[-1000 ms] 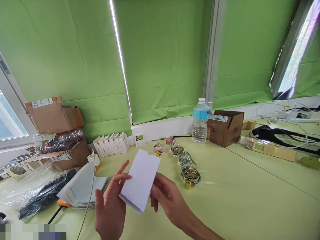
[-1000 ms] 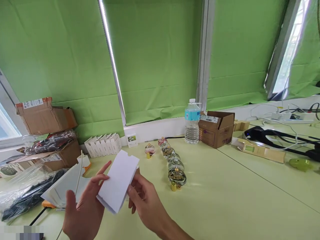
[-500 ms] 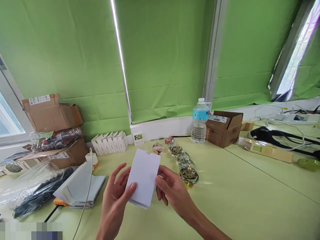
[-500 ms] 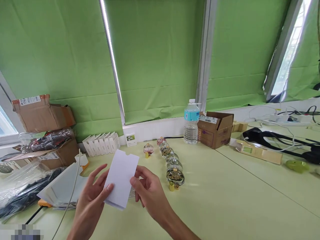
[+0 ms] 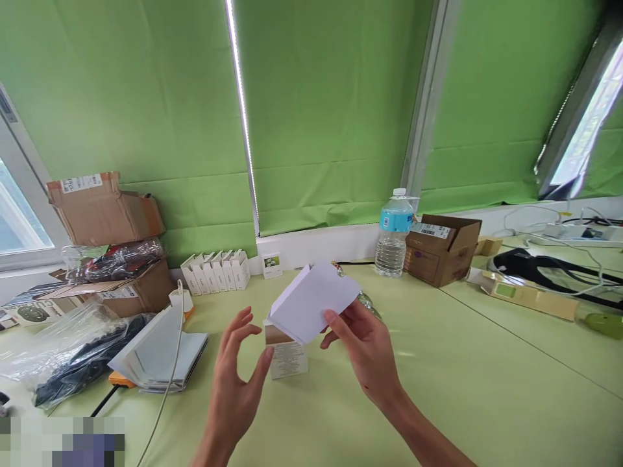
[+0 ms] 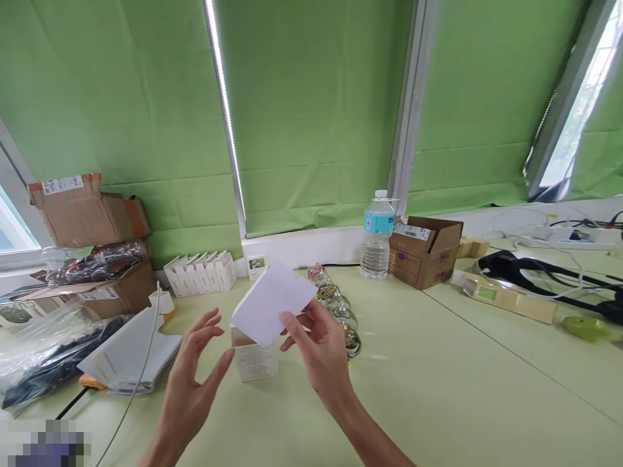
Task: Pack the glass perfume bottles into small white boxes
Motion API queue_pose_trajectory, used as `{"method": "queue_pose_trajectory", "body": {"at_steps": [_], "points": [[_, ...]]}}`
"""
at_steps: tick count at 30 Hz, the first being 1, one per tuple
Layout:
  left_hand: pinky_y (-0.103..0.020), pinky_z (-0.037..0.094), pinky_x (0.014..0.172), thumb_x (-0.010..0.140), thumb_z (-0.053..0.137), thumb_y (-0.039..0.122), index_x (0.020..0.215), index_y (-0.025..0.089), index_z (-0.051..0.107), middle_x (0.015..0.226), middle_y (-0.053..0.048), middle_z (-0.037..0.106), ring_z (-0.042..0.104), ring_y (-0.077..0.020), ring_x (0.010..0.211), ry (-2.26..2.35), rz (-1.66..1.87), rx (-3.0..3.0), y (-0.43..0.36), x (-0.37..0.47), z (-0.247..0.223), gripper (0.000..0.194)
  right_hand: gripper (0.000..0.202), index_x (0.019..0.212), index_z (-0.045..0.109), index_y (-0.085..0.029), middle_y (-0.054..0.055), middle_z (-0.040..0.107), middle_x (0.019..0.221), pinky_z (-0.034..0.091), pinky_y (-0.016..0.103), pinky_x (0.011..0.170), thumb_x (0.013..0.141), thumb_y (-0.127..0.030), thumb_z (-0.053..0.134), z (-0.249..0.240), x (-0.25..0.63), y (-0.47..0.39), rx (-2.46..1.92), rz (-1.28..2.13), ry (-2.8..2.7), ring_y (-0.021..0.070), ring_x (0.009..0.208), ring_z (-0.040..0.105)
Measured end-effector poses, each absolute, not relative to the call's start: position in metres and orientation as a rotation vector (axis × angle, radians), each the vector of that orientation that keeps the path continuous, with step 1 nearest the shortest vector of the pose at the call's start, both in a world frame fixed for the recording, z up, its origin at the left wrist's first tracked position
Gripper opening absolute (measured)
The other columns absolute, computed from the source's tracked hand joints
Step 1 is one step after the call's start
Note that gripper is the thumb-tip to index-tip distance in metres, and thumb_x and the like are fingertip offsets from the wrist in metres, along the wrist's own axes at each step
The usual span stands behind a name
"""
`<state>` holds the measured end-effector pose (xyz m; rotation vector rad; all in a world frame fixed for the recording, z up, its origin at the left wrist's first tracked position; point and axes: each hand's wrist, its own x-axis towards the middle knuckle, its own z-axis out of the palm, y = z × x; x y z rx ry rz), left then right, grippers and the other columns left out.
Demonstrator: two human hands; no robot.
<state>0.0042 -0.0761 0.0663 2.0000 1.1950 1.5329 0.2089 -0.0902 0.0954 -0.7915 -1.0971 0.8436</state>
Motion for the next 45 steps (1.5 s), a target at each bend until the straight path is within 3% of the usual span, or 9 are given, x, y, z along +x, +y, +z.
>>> {"method": "queue_pose_trajectory", "body": {"at_steps": [4, 6, 10, 12, 21, 32, 38, 41, 45], "points": [[-0.048, 0.033, 0.109, 0.088, 0.052, 0.031, 0.120, 0.032, 0.051, 0.153, -0.003, 0.028, 0.029, -0.0257, 0.139, 1.213, 1.269, 2.068, -0.071, 0.010, 0.053, 0.031, 0.034, 0.111, 0.060, -0.021, 0.006, 0.064, 0.097, 0.053, 0.026, 0.052, 0.081, -0.036, 0.068, 0.093, 0.212, -0.088, -0.819, 0.836, -1.148, 0.0139, 0.070, 0.056], [-0.048, 0.033, 0.109, 0.088, 0.052, 0.032, 0.124, 0.032, 0.049, 0.151, -0.005, 0.032, 0.029, -0.0259, 0.139, 1.208, 1.226, 2.032, -0.067, 0.011, 0.046, 0.036, 0.033, 0.110, 0.060, -0.021, 0.006, 0.064, 0.096, 0.051, 0.025, 0.052, 0.081, -0.036, 0.067, 0.091, 0.211, -0.088, -0.823, 0.850, -1.178, 0.0137, 0.070, 0.055], [-0.043, 0.042, 0.102, 0.088, 0.053, 0.032, 0.126, 0.030, 0.046, 0.131, -0.006, 0.056, 0.051, -0.0230, 0.122, 1.126, 1.187, 1.883, -0.062, 0.010, 0.042, 0.039, 0.033, 0.110, 0.060, -0.023, 0.004, 0.062, 0.088, 0.046, 0.022, 0.048, 0.081, -0.037, 0.067, 0.087, 0.211, -0.088, -0.843, 0.872, -1.220, 0.0124, 0.067, 0.051], [-0.039, 0.045, 0.099, 0.087, 0.055, 0.032, 0.124, 0.029, 0.047, 0.124, -0.005, 0.062, 0.057, -0.0211, 0.115, 1.054, 1.156, 1.826, -0.063, 0.009, 0.045, 0.038, 0.033, 0.111, 0.060, -0.023, 0.002, 0.060, 0.082, 0.043, 0.021, 0.045, 0.082, -0.037, 0.066, 0.086, 0.212, -0.087, -0.856, 0.877, -1.236, 0.0111, 0.063, 0.047], [-0.039, 0.046, 0.100, 0.084, 0.060, 0.029, 0.122, 0.024, 0.051, 0.124, -0.006, 0.062, 0.059, -0.0215, 0.112, 0.890, 1.000, 1.714, -0.068, 0.004, 0.063, 0.039, 0.041, 0.117, 0.060, -0.021, 0.003, 0.060, 0.082, 0.039, 0.021, 0.045, 0.081, -0.041, 0.065, 0.092, 0.217, -0.089, -0.902, 0.911, -1.340, 0.0102, 0.060, 0.046], [-0.040, 0.048, 0.098, 0.087, 0.056, 0.026, 0.113, 0.028, 0.044, 0.119, -0.003, 0.062, 0.059, -0.0184, 0.110, 0.885, 1.084, 1.762, -0.069, 0.002, 0.062, 0.029, 0.041, 0.115, 0.063, -0.023, 0.004, 0.063, 0.086, 0.043, 0.022, 0.046, 0.080, -0.043, 0.065, 0.097, 0.226, -0.086, -1.030, 0.851, -1.451, 0.0118, 0.063, 0.049], [-0.039, 0.048, 0.096, 0.086, 0.057, 0.027, 0.112, 0.028, 0.046, 0.123, -0.004, 0.059, 0.060, -0.0187, 0.109, 0.911, 1.080, 1.787, -0.070, 0.004, 0.063, 0.028, 0.041, 0.119, 0.060, -0.026, 0.005, 0.064, 0.105, 0.050, 0.025, 0.054, 0.082, -0.043, 0.063, 0.095, 0.224, -0.088, -1.062, 0.743, -1.490, 0.0151, 0.076, 0.055], [-0.040, 0.049, 0.095, 0.086, 0.058, 0.028, 0.113, 0.028, 0.046, 0.122, -0.004, 0.059, 0.060, -0.0198, 0.109, 0.916, 1.094, 1.785, -0.070, 0.005, 0.063, 0.030, 0.045, 0.127, 0.054, -0.028, 0.006, 0.060, 0.117, 0.054, 0.029, 0.066, 0.084, -0.041, 0.061, 0.094, 0.223, -0.089, -1.033, 0.661, -1.456, 0.0168, 0.084, 0.057], [-0.041, 0.049, 0.096, 0.084, 0.060, 0.029, 0.116, 0.027, 0.047, 0.121, -0.005, 0.060, 0.062, -0.0203, 0.106, 0.928, 1.073, 1.795, -0.071, 0.006, 0.064, 0.034, 0.035, 0.120, 0.059, -0.028, 0.006, 0.060, 0.121, 0.054, 0.036, 0.081, 0.086, -0.037, 0.059, 0.095, 0.220, -0.091, -0.974, 0.561, -1.455, 0.0216, 0.101, 0.056]]}}
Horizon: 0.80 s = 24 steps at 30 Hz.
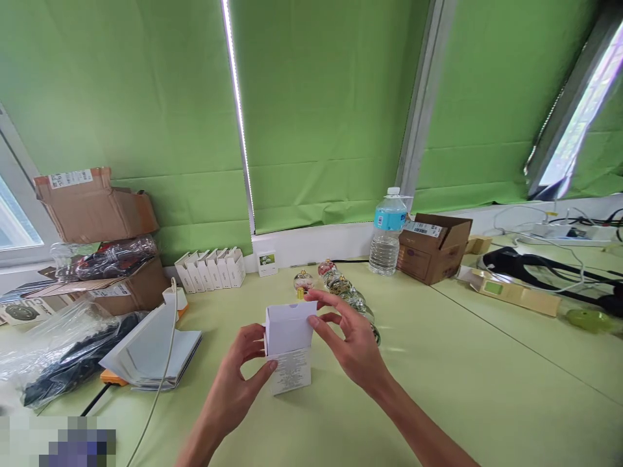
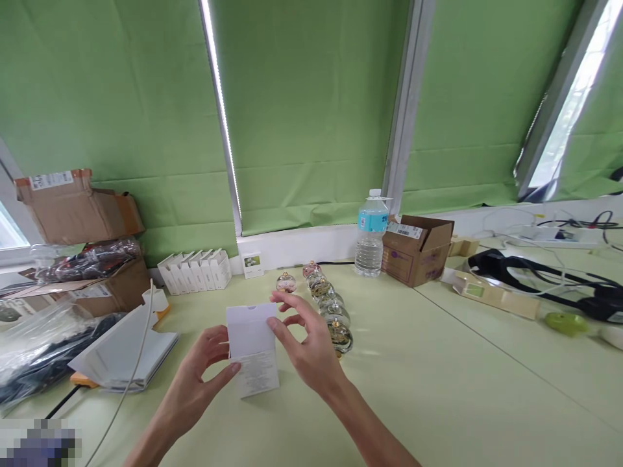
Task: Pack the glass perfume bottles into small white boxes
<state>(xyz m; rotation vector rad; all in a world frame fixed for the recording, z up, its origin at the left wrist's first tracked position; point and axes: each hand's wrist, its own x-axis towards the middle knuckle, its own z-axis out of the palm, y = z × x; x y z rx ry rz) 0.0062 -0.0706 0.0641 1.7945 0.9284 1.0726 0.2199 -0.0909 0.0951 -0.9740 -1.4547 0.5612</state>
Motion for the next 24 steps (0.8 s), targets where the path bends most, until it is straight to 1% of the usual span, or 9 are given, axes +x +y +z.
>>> {"method": "queue_pose_trajectory", "body": {"at_steps": [3, 6, 11, 13, 15, 18, 21, 24], "points": [[-0.043, 0.049, 0.096, 0.084, 0.060, 0.029, 0.121, 0.028, 0.046, 0.123, -0.006, 0.060, 0.062, -0.0209, 0.107, 0.946, 1.079, 1.809, -0.072, 0.007, 0.066, 0.039, 0.033, 0.119, 0.059, -0.028, 0.006, 0.058, 0.123, 0.054, 0.038, 0.085, 0.087, -0.035, 0.058, 0.096, 0.219, -0.092, -0.947, 0.528, -1.477, 0.0231, 0.108, 0.054], [-0.043, 0.050, 0.095, 0.083, 0.060, 0.030, 0.120, 0.028, 0.046, 0.122, -0.006, 0.061, 0.063, -0.0214, 0.106, 0.960, 1.090, 1.812, -0.072, 0.007, 0.067, 0.040, 0.034, 0.120, 0.059, -0.028, 0.007, 0.057, 0.127, 0.054, 0.040, 0.087, 0.087, -0.033, 0.057, 0.096, 0.219, -0.093, -0.932, 0.503, -1.483, 0.0243, 0.112, 0.053], [-0.042, 0.052, 0.093, 0.082, 0.061, 0.030, 0.120, 0.029, 0.047, 0.119, -0.005, 0.063, 0.063, -0.0212, 0.105, 0.963, 1.115, 1.827, -0.072, 0.007, 0.065, 0.040, 0.025, 0.112, 0.064, -0.027, 0.006, 0.057, 0.126, 0.052, 0.039, 0.088, 0.088, -0.030, 0.057, 0.096, 0.219, -0.094, -0.923, 0.445, -1.578, 0.0246, 0.116, 0.051], [-0.041, 0.052, 0.092, 0.082, 0.062, 0.029, 0.120, 0.029, 0.048, 0.118, -0.005, 0.064, 0.064, -0.0210, 0.104, 0.958, 1.118, 1.831, -0.071, 0.007, 0.065, 0.040, 0.022, 0.108, 0.066, -0.027, 0.006, 0.058, 0.124, 0.049, 0.040, 0.092, 0.088, -0.030, 0.056, 0.096, 0.220, -0.094, -0.944, 0.424, -1.608, 0.0238, 0.116, 0.052], [-0.041, 0.052, 0.093, 0.082, 0.062, 0.029, 0.119, 0.029, 0.049, 0.117, -0.004, 0.064, 0.064, -0.0210, 0.104, 0.961, 1.118, 1.828, -0.071, 0.007, 0.065, 0.039, 0.019, 0.103, 0.068, -0.027, 0.005, 0.058, 0.124, 0.044, 0.043, 0.099, 0.088, -0.031, 0.057, 0.095, 0.220, -0.094, -0.984, 0.390, -1.650, 0.0236, 0.117, 0.051], [-0.042, 0.053, 0.092, 0.081, 0.063, 0.030, 0.117, 0.028, 0.052, 0.118, -0.005, 0.063, 0.064, -0.0220, 0.103, 0.961, 1.138, 1.827, -0.071, 0.007, 0.063, 0.037, 0.019, 0.102, 0.068, -0.027, 0.005, 0.057, 0.126, 0.037, 0.047, 0.105, 0.085, -0.034, 0.061, 0.092, 0.219, -0.092, -1.067, 0.345, -1.756, 0.0256, 0.124, 0.045], [-0.042, 0.054, 0.091, 0.081, 0.063, 0.031, 0.115, 0.028, 0.052, 0.117, -0.005, 0.063, 0.065, -0.0216, 0.101, 0.968, 1.166, 1.829, -0.071, 0.006, 0.062, 0.036, 0.014, 0.095, 0.069, -0.026, 0.006, 0.055, 0.128, 0.037, 0.047, 0.105, 0.086, -0.031, 0.060, 0.088, 0.218, -0.089, -1.085, 0.300, -1.854, 0.0265, 0.130, 0.038], [-0.041, 0.054, 0.091, 0.081, 0.063, 0.031, 0.112, 0.027, 0.052, 0.115, -0.004, 0.064, 0.066, -0.0205, 0.099, 0.986, 1.147, 1.825, -0.071, 0.006, 0.062, 0.033, 0.013, 0.090, 0.068, -0.025, 0.006, 0.054, 0.129, 0.035, 0.048, 0.106, 0.088, -0.028, 0.055, 0.085, 0.217, -0.088, -1.062, 0.227, -1.864, 0.0261, 0.132, 0.034]]}}
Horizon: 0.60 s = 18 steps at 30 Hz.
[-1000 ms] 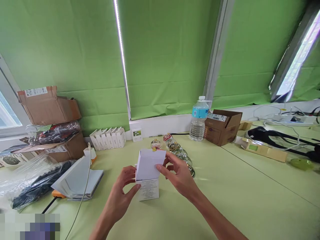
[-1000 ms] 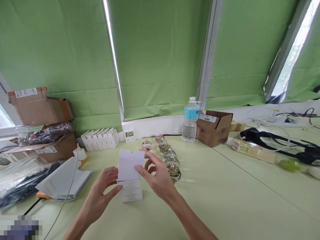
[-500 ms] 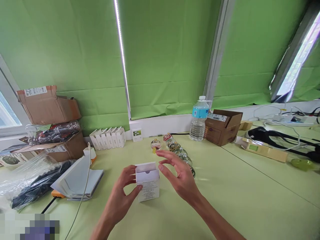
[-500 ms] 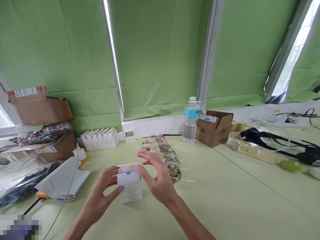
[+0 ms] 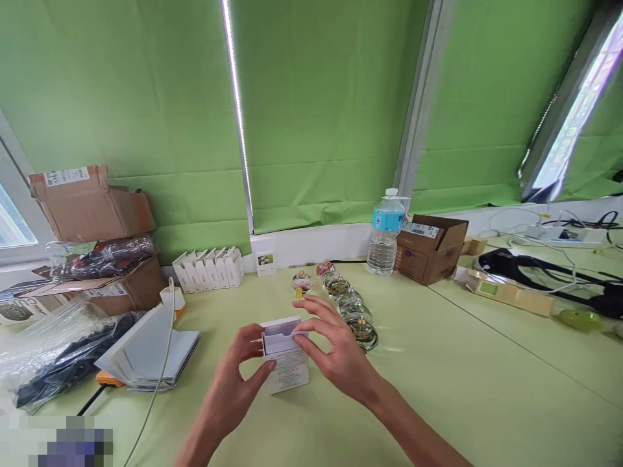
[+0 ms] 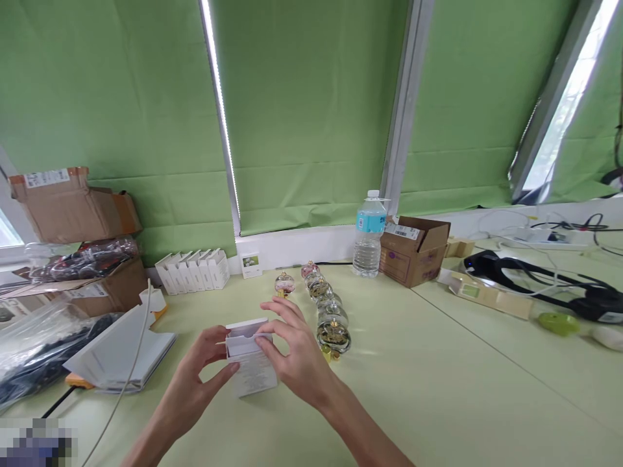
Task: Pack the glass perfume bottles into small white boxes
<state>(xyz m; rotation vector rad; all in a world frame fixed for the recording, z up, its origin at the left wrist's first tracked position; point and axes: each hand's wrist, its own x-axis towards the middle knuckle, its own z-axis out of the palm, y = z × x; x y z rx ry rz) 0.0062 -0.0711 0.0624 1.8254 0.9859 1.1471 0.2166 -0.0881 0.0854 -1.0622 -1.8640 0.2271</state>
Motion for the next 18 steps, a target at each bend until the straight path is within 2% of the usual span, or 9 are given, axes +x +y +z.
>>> {"method": "queue_pose_trajectory", "body": {"at_steps": [8, 13, 18], "points": [[-0.040, 0.052, 0.092, 0.082, 0.062, 0.032, 0.111, 0.027, 0.047, 0.114, -0.004, 0.063, 0.065, -0.0195, 0.098, 1.041, 1.128, 1.816, -0.069, 0.005, 0.057, 0.033, 0.015, 0.087, 0.066, -0.022, 0.007, 0.052, 0.131, 0.037, 0.048, 0.105, 0.090, -0.024, 0.051, 0.079, 0.216, -0.087, -1.095, 0.125, -2.036, 0.0281, 0.135, 0.030], [-0.040, 0.051, 0.092, 0.083, 0.062, 0.033, 0.112, 0.028, 0.045, 0.115, -0.004, 0.063, 0.065, -0.0193, 0.098, 1.053, 1.166, 1.814, -0.067, 0.003, 0.055, 0.034, 0.018, 0.092, 0.068, -0.024, 0.007, 0.051, 0.133, 0.037, 0.049, 0.105, 0.089, -0.021, 0.050, 0.078, 0.214, -0.088, -1.088, 0.085, -2.069, 0.0278, 0.136, 0.028], [-0.040, 0.050, 0.094, 0.081, 0.063, 0.033, 0.136, 0.032, 0.027, 0.116, -0.004, 0.064, 0.066, -0.0193, 0.099, 1.050, 1.173, 1.728, -0.064, 0.004, 0.053, 0.066, 0.021, 0.096, 0.069, -0.024, 0.006, 0.047, 0.138, 0.037, 0.047, 0.107, 0.090, -0.021, 0.049, 0.074, 0.210, -0.090, -1.115, 0.072, -2.077, 0.0281, 0.138, 0.024]]}}
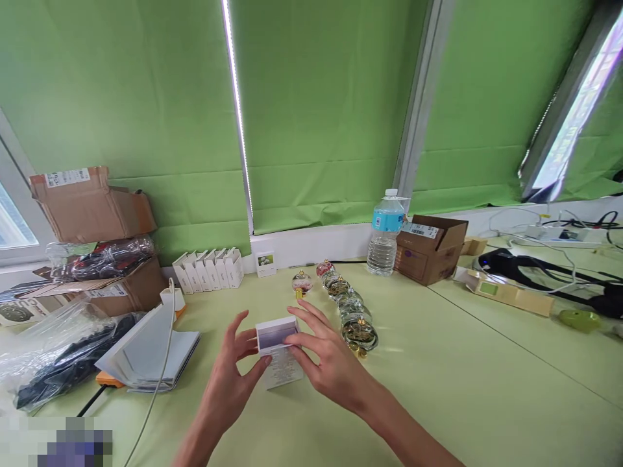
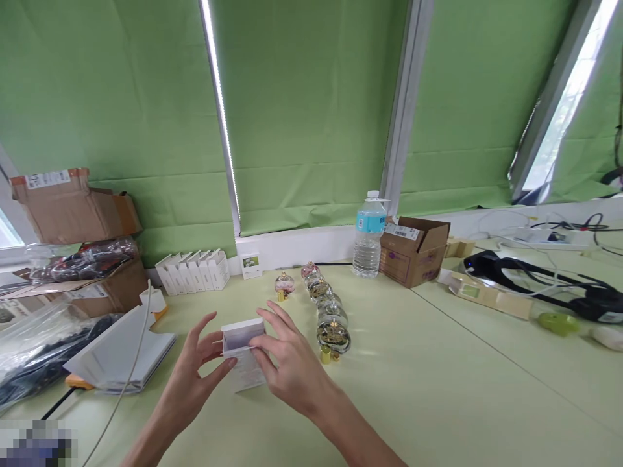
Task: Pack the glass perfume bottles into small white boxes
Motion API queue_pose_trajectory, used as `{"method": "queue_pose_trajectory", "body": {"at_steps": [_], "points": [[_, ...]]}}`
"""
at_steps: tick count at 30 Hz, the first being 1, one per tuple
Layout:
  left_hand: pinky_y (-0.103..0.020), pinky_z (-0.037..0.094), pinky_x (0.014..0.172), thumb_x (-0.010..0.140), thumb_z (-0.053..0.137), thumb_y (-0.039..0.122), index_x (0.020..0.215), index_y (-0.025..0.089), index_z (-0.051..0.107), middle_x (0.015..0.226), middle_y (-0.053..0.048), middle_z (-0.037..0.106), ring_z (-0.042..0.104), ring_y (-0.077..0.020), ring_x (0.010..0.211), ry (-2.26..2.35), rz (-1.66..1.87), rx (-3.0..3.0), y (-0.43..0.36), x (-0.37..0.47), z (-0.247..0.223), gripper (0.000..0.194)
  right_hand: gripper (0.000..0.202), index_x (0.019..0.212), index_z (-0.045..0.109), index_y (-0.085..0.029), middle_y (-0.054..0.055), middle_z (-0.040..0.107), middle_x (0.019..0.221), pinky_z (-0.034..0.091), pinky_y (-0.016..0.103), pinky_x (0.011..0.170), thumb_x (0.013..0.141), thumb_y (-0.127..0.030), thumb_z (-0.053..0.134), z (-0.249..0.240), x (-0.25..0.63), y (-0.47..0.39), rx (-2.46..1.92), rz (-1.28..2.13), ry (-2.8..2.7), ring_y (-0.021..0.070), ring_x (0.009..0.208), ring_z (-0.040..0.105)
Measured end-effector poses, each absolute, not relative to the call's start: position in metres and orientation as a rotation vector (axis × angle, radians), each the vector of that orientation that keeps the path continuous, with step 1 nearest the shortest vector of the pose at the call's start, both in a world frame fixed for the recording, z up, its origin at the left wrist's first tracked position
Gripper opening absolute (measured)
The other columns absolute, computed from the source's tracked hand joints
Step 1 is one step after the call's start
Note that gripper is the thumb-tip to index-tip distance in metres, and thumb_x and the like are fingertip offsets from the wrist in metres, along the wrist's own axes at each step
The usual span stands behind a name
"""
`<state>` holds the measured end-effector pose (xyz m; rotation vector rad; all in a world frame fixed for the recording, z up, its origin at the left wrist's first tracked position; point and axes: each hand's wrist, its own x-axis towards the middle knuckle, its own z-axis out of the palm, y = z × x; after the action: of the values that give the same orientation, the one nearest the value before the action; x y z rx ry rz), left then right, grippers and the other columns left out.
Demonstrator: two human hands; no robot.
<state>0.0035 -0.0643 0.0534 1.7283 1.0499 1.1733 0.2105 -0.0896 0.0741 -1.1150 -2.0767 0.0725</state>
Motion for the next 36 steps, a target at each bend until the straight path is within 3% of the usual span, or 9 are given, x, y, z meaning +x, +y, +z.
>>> {"method": "queue_pose_trajectory", "body": {"at_steps": [2, 5, 7, 14, 19, 25, 31, 36], "points": [[-0.040, 0.050, 0.093, 0.080, 0.063, 0.032, 0.135, 0.029, 0.032, 0.116, -0.006, 0.065, 0.066, -0.0209, 0.100, 1.054, 1.062, 1.745, -0.063, 0.005, 0.051, 0.063, 0.020, 0.099, 0.068, -0.024, 0.006, 0.046, 0.139, 0.036, 0.047, 0.108, 0.089, -0.022, 0.051, 0.075, 0.209, -0.091, -1.104, 0.071, -2.092, 0.0282, 0.139, 0.024], [-0.039, 0.050, 0.090, 0.079, 0.063, 0.031, 0.119, 0.024, 0.053, 0.113, -0.007, 0.068, 0.065, -0.0241, 0.102, 1.067, 0.897, 1.821, -0.060, 0.006, 0.046, 0.041, 0.025, 0.110, 0.064, -0.024, 0.006, 0.041, 0.143, 0.034, 0.046, 0.109, 0.088, -0.029, 0.055, 0.078, 0.207, -0.094, -1.076, 0.082, -2.081, 0.0277, 0.139, 0.022], [-0.038, 0.050, 0.091, 0.079, 0.062, 0.031, 0.111, 0.023, 0.059, 0.111, -0.006, 0.070, 0.064, -0.0246, 0.104, 1.092, 0.892, 1.854, -0.056, 0.005, 0.041, 0.033, 0.029, 0.116, 0.061, -0.024, 0.006, 0.042, 0.143, 0.033, 0.045, 0.110, 0.089, -0.031, 0.053, 0.079, 0.206, -0.095, -1.077, 0.067, -2.004, 0.0264, 0.139, 0.024], [-0.037, 0.051, 0.090, 0.080, 0.059, 0.038, 0.119, 0.022, 0.054, 0.115, -0.007, 0.069, 0.065, -0.0242, 0.105, 1.305, 1.059, 1.834, -0.030, -0.019, 0.024, 0.042, 0.031, 0.120, 0.056, -0.023, 0.009, 0.050, 0.132, 0.049, 0.039, 0.094, 0.092, -0.030, 0.044, 0.059, 0.207, -0.082, -1.354, 0.216, -1.793, 0.0235, 0.119, 0.051], [-0.040, 0.050, 0.093, 0.082, 0.056, 0.040, 0.121, 0.022, 0.052, 0.121, -0.008, 0.066, 0.064, -0.0251, 0.107, 1.389, 1.108, 1.833, -0.016, -0.032, 0.016, 0.042, 0.027, 0.110, 0.062, -0.022, 0.008, 0.056, 0.124, 0.048, 0.038, 0.090, 0.089, -0.026, 0.046, 0.046, 0.201, -0.080, -1.455, 0.303, -1.926, 0.0233, 0.106, 0.058], [-0.039, 0.049, 0.095, 0.084, 0.054, 0.041, 0.131, 0.023, 0.045, 0.125, -0.008, 0.063, 0.061, -0.0239, 0.113, 1.293, 1.144, 1.795, -0.002, -0.034, 0.002, 0.051, 0.031, 0.114, 0.060, -0.020, 0.008, 0.057, 0.122, 0.041, 0.037, 0.100, 0.084, -0.024, 0.051, 0.029, 0.198, -0.073, -1.406, 0.339, -1.871, 0.0237, 0.114, 0.052], [-0.039, 0.046, 0.099, 0.082, 0.056, 0.042, 0.136, 0.019, 0.040, 0.128, -0.011, 0.061, 0.060, -0.0235, 0.115, 1.255, 1.152, 1.734, 0.005, -0.032, -0.006, 0.061, 0.060, 0.135, 0.039, -0.016, 0.011, 0.048, 0.133, 0.036, 0.041, 0.103, 0.080, -0.031, 0.055, 0.006, 0.206, -0.019, -1.482, 0.222, -1.547, 0.0273, 0.127, 0.040], [-0.040, 0.047, 0.098, 0.081, 0.056, 0.042, 0.135, 0.020, 0.041, 0.124, -0.010, 0.064, 0.061, -0.0244, 0.113, 1.268, 1.182, 1.707, 0.003, -0.033, -0.005, 0.060, 0.077, 0.140, 0.030, -0.013, 0.014, 0.043, 0.137, 0.033, 0.042, 0.104, 0.075, -0.042, 0.060, 0.005, 0.210, 0.044, -1.659, 0.036, -1.355, 0.0311, 0.130, 0.034]]}}
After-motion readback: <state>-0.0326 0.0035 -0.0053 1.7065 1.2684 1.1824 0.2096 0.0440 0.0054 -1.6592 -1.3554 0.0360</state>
